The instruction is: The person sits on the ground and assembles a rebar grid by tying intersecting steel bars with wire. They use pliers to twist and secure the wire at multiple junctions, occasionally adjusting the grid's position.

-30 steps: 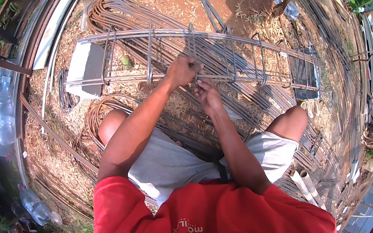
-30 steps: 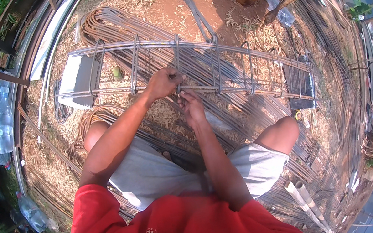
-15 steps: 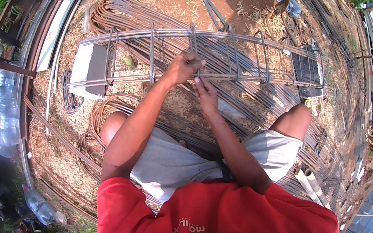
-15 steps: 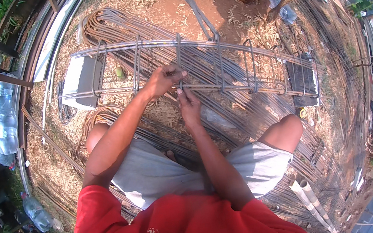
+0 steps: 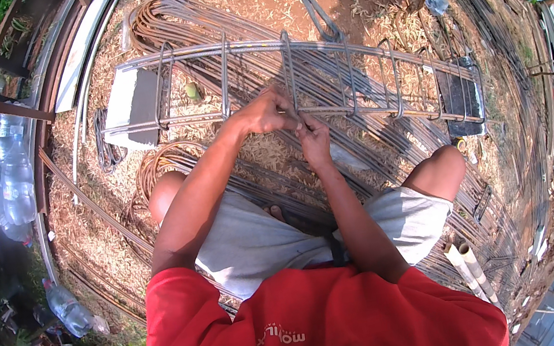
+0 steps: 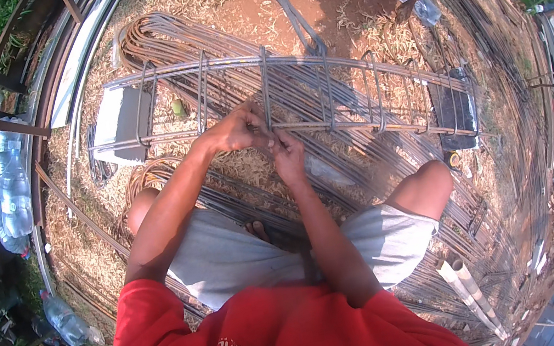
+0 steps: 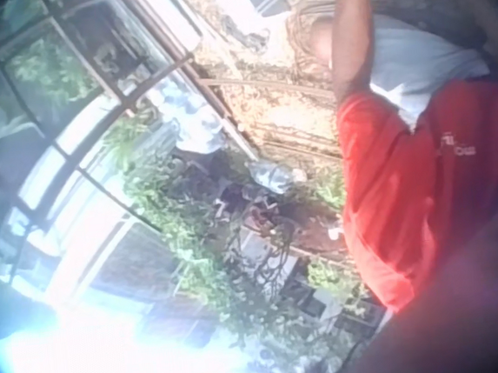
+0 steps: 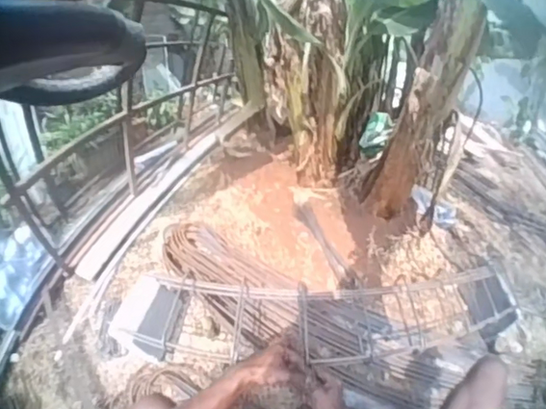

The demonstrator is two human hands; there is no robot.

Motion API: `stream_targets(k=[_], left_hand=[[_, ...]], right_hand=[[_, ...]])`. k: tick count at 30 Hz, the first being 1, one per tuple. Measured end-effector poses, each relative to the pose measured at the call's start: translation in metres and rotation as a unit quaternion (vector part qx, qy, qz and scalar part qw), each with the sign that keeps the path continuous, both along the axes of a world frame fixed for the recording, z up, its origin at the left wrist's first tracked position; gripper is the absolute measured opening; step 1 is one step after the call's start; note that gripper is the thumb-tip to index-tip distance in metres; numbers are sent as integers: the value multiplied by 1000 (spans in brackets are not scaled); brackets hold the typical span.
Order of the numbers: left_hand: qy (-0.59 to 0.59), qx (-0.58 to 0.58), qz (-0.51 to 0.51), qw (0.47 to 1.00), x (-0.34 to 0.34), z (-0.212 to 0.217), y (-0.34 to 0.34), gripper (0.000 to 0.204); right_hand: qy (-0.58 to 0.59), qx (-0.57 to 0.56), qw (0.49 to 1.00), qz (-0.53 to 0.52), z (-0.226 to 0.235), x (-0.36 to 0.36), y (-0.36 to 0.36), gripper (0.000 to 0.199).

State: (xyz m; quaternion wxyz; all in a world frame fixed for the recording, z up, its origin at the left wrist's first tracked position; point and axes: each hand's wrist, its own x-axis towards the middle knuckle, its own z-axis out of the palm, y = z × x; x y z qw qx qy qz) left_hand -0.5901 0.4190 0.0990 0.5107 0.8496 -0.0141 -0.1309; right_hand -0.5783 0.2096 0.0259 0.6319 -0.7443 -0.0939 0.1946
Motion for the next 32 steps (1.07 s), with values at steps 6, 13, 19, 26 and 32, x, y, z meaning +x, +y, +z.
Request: stream_targets(k=[6,13,19,26,32], left_hand=[[90,81,17,993,10,6,0,43],[21,234,28,972,14,20,-13,59],[50,280,41,958,7,19,-27,51],[-179,347,97,916,-11,-5,-23,52],[-23,372,103,922,-7,1,-28,55]], right_hand=[[33,-16,999,22,14,6,-1,32],[5,17,1000,-14,20,7,6,32],[-25,-35,999,-25,26,8,10,28],[-86,-50,993,-64,30,2,17,27],[-215,-117,966,-79,19,0,20,24]])
